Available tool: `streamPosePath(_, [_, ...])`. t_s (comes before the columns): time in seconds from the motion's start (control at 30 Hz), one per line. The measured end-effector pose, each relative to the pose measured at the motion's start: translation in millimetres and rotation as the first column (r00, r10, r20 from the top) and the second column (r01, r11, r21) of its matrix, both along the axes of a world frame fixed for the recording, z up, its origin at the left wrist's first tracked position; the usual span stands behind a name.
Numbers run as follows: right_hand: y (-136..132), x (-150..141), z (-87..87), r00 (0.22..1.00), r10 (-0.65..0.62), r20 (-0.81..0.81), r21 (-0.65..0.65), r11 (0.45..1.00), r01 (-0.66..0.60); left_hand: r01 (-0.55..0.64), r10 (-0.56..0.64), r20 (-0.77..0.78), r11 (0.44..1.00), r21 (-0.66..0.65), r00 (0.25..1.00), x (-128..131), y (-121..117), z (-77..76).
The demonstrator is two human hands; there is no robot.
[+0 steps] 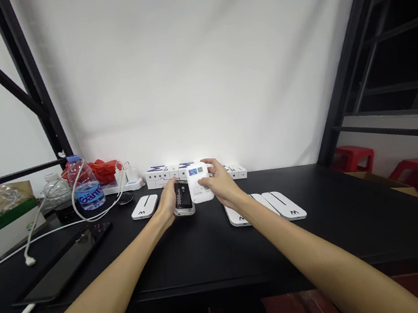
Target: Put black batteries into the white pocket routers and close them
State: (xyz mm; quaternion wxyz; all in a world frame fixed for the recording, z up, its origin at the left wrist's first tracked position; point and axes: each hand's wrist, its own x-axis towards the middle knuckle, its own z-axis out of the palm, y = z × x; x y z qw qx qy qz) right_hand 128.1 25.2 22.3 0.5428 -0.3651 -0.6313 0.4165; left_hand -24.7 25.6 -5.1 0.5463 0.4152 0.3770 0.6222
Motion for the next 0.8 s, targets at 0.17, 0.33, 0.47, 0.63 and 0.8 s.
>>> streamPosePath(0.17, [5, -8, -15.0, 0.998, -0.020, 0.063, -0.007, 1.000, 0.021, 0.092, -0.092, 0.055, 0.996, 0.002, 0.994, 16, -14, 7.4])
streamPosePath(0.33, [0, -9, -26.5, 0.991, 0.049, 0.125, -0.022, 0.999, -0.047, 0.063, -0.063, 0.026, 0.998, -0.027, 0.998, 16, -19, 10.4])
streamPosePath(0.47, [1, -4, -25.1, 0.987, 0.111, 0.119, -0.044, 0.993, -0.106, 0.046, -0.046, 0.009, 0.998, -0.032, 0.999, 15, -22, 12.5])
streamPosePath(0.63, [0, 2, -18.1, 0.977, 0.168, 0.128, -0.062, 0.985, -0.161, 0.077, -0.076, 0.019, 0.997, -0.019, 0.997, 14, -21, 11.6])
streamPosePath(0.8, [-3, 4, -15.9, 0.967, 0.227, 0.113, -0.049, 0.974, -0.223, 0.090, -0.089, 0.023, 0.996, -0.018, 0.996, 15, -21, 10.9])
